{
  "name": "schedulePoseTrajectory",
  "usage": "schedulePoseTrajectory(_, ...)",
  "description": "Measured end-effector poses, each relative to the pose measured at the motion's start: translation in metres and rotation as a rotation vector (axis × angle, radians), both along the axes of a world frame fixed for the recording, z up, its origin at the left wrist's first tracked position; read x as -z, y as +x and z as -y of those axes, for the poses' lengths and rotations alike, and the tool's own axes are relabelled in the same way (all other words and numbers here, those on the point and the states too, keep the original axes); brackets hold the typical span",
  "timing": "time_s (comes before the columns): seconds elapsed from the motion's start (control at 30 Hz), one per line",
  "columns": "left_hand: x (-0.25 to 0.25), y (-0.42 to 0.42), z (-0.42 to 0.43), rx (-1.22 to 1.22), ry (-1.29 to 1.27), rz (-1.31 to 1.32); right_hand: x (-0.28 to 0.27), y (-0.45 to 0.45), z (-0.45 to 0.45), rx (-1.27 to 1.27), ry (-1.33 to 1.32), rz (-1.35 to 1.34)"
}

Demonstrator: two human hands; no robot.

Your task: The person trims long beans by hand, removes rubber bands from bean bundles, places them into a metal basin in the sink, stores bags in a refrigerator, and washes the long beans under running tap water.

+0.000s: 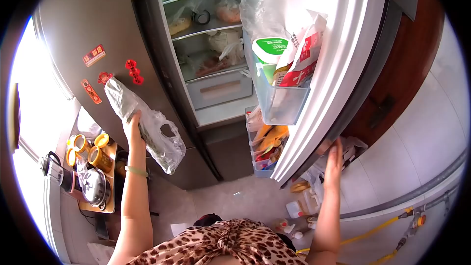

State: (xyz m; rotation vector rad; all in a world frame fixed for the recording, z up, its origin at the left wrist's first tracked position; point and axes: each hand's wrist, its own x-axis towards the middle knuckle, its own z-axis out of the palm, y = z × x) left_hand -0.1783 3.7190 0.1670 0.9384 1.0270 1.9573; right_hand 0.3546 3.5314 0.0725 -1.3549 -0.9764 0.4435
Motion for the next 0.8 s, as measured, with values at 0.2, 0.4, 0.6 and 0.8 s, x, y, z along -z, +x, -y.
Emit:
schedulePoseTrajectory(0.2, 0.016, -0.049, -0.012, 0.102, -0.011, 0.044, -0.009, -0.08, -0.016, 0.004, -0.027, 0.016)
schedulePoseTrajectory(0.4, 0.018, -0.079, -0.01, 0.181, -0.049, 0.015, -0.018, -0.138, -0.021, 0.258, -0.078, 0.26)
schedulePoseTrajectory(0.6, 0.011, -0.101, -0.001, 0.289, -0.1, -0.049, -0.019, -0.165, -0.023, 0.393, -0.06, 0.261)
schedulePoseTrajectory(0.8, 0.022, -0.119, -0.014, 0.307, -0.103, -0.162, -0.023, -0.186, -0.026, 0.493, -0.136, 0.423)
